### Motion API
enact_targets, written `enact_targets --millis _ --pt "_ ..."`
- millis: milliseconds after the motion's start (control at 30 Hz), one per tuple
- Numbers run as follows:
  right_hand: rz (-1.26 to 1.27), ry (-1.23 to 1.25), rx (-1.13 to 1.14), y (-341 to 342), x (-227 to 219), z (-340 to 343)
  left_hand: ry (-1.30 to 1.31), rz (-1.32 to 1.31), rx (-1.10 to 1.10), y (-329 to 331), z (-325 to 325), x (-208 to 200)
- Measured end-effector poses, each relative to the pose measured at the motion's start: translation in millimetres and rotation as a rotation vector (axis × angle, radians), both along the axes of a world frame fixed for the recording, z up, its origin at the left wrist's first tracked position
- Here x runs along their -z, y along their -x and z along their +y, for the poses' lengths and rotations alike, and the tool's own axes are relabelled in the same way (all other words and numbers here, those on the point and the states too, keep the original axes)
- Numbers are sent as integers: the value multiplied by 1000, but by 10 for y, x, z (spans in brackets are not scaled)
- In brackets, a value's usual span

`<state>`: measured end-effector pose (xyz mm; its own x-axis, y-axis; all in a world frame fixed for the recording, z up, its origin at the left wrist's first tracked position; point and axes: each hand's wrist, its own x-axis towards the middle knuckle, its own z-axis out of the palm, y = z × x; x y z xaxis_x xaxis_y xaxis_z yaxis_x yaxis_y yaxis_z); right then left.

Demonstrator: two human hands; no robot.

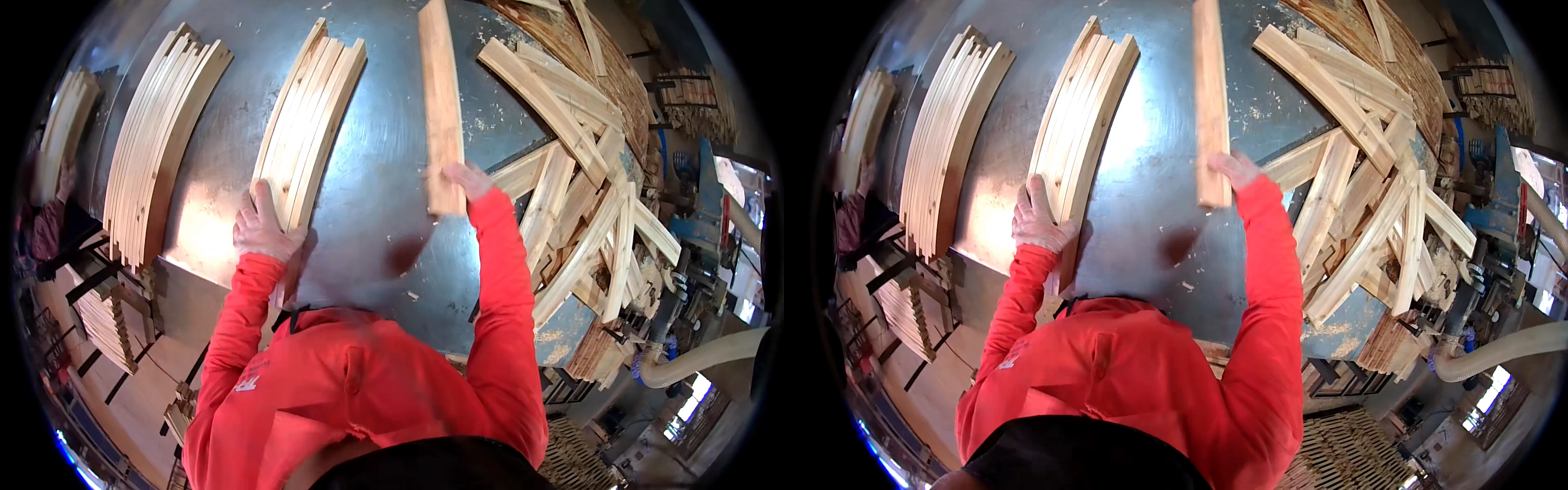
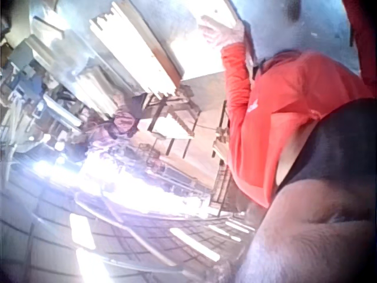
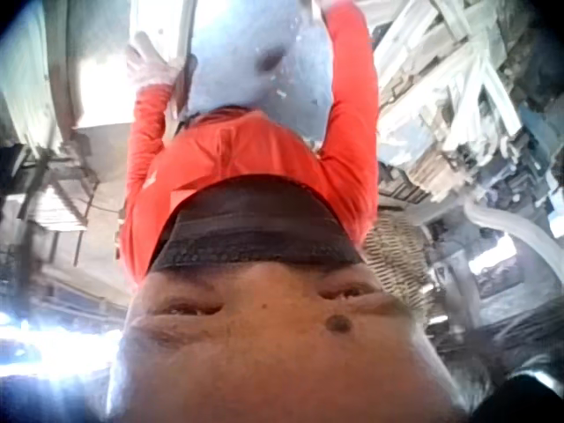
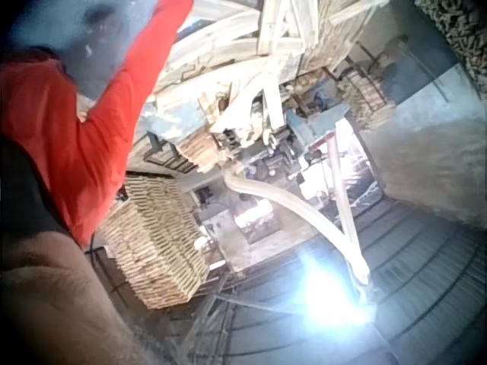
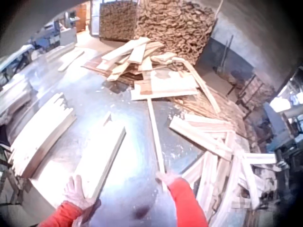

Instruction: The person sorts wooden planks on a metal table, picking them up from a pile and stacking them neatly. The person handles the planks one by one, aligning them into a growing stack on the left side of the table.

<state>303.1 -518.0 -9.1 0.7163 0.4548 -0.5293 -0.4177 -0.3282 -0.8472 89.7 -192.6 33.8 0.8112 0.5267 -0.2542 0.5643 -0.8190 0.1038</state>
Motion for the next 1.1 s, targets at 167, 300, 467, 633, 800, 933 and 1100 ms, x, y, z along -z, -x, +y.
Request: enact_targets --millis 167,300,467,633,800,933,1100 --pt "544 -755 271 864 66 70 265 -199 54 88 331 17" --pt "489 -788 402 1219 63 471 1467 -582 -208 309 685 248" --pt "275 -431 266 1576 250 824 2537 -441 -779 485 167 252" --pt "-192 145 -91 1737 -11 1446 2407 -614 -940 543 263 824" --pt "-276 573 -340 1956 -105 2307 783 -98 -486 831 1447 1037" --pt "-231 236 -110 2071 126 2998 373 214 -468 779 1818 68" --pt "-37 -124 11 1921 669 3615 25 -387 -372 1234 2931 52"
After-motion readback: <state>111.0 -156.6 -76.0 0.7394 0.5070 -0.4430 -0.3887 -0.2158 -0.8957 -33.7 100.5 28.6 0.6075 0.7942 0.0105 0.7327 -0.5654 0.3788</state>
